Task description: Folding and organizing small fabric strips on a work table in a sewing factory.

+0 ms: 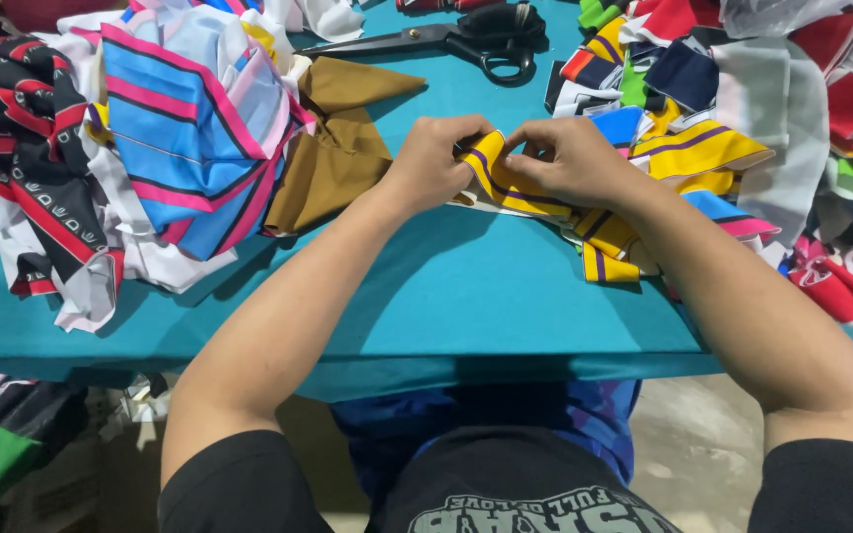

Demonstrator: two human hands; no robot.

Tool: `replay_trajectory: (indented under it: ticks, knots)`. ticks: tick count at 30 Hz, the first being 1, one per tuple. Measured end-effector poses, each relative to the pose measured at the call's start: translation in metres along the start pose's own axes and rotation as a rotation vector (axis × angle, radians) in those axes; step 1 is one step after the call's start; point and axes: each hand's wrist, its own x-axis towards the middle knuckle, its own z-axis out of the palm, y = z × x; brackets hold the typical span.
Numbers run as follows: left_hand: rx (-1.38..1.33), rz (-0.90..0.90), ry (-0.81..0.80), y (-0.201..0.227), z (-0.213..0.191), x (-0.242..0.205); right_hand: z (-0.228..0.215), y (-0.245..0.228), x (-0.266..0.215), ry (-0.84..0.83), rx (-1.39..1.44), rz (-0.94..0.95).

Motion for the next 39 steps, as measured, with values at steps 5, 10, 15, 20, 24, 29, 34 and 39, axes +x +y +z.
replay_trajectory:
  ticks: [5, 10, 15, 20, 24, 29, 34, 39]
  knots:
    - [0.004, -0.006, -0.017, -0.010, 0.001, 0.004, -0.001, -0.003, -0.001, 0.004, -0.040, 0.005]
    - [0.001, 0.011, 0.003, -0.007, 0.000, 0.002, -0.002, -0.009, -0.006, -0.026, 0.003, -0.004]
    - [0.057, 0.102, 0.147, -0.013, 0.003, 0.004, -0.006, -0.014, -0.007, -0.103, -0.004, 0.026]
    - [0.178, 0.167, 0.199, -0.017, -0.002, 0.003, -0.013, -0.018, -0.010, -0.203, 0.065, 0.044]
    - [0.211, 0.160, 0.037, -0.029, -0.001, 0.003, -0.021, -0.016, -0.017, -0.014, 0.496, 0.117]
    - [0.164, 0.002, -0.135, -0.026, 0.010, 0.004, -0.017, -0.005, -0.017, 0.049, 0.598, 0.002]
    - [0.066, 0.088, 0.024, -0.003, 0.003, 0.002, -0.010, -0.028, -0.018, 0.075, 0.433, -0.010]
    - [-0.196, 0.015, 0.203, -0.004, -0.002, 0.002, 0.000, -0.030, -0.010, -0.001, 0.090, 0.093]
